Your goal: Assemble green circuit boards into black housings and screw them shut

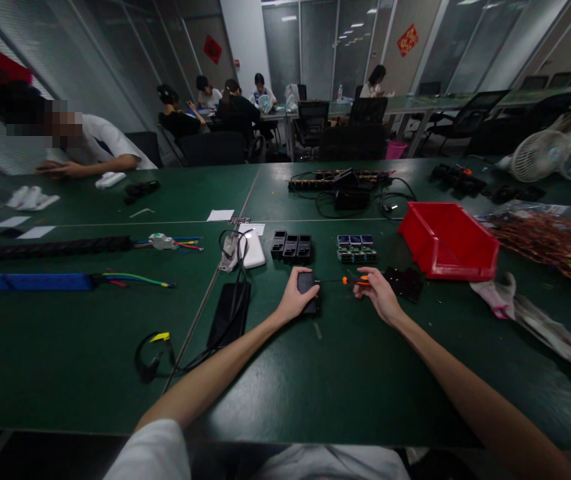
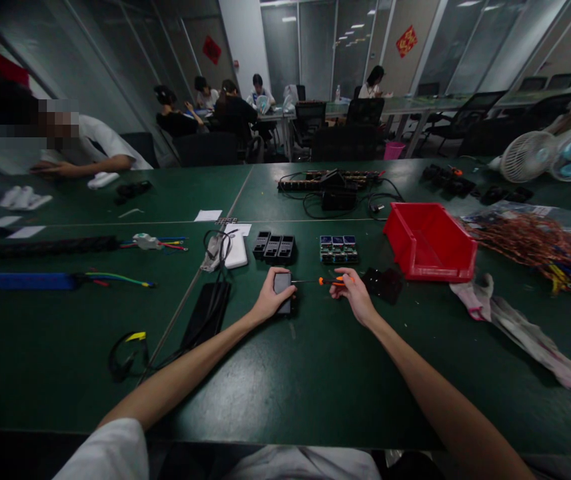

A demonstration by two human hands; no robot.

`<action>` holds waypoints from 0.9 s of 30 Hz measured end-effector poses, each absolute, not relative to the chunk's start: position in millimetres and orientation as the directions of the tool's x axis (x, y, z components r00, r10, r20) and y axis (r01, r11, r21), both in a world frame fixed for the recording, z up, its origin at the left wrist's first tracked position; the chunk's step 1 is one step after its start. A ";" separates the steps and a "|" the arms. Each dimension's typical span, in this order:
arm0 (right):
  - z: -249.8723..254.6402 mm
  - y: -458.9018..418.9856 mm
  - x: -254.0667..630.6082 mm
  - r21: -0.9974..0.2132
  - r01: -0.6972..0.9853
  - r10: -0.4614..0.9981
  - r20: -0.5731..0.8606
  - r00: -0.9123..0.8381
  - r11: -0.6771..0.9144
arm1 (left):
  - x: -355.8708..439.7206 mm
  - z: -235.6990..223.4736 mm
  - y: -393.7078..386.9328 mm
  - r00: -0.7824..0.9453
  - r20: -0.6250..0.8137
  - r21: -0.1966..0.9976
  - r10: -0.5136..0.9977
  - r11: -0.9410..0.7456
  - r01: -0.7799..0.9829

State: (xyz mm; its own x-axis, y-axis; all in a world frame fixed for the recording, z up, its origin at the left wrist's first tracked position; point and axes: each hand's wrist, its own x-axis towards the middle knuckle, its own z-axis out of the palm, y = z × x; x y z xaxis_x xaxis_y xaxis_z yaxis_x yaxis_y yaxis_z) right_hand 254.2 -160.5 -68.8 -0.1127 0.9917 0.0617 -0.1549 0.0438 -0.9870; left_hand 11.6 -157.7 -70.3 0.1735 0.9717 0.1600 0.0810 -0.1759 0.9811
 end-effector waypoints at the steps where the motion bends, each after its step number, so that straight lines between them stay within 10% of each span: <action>1: -71.0 -159.6 254.4 -0.991 -0.130 0.993 0.050 -0.109 0.036 | 11.6 -70.8 -157.6 0.168 0.156 0.983 0.973 -0.170 0.075; 27: -74.5 -160.8 255.3 -0.989 -0.027 0.986 0.149 -0.078 0.147 | 12.1 -70.0 -158.2 0.162 0.165 0.980 0.973 -0.180 0.082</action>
State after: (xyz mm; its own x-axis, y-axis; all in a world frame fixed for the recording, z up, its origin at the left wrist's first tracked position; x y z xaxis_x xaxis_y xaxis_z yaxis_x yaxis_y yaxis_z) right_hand 255.3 -160.8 -74.5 -0.0781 0.9858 0.1488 -0.0270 0.1471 -0.9887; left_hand 12.1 -158.2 -70.0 0.1625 0.9728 0.1649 0.0824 -0.1799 0.9802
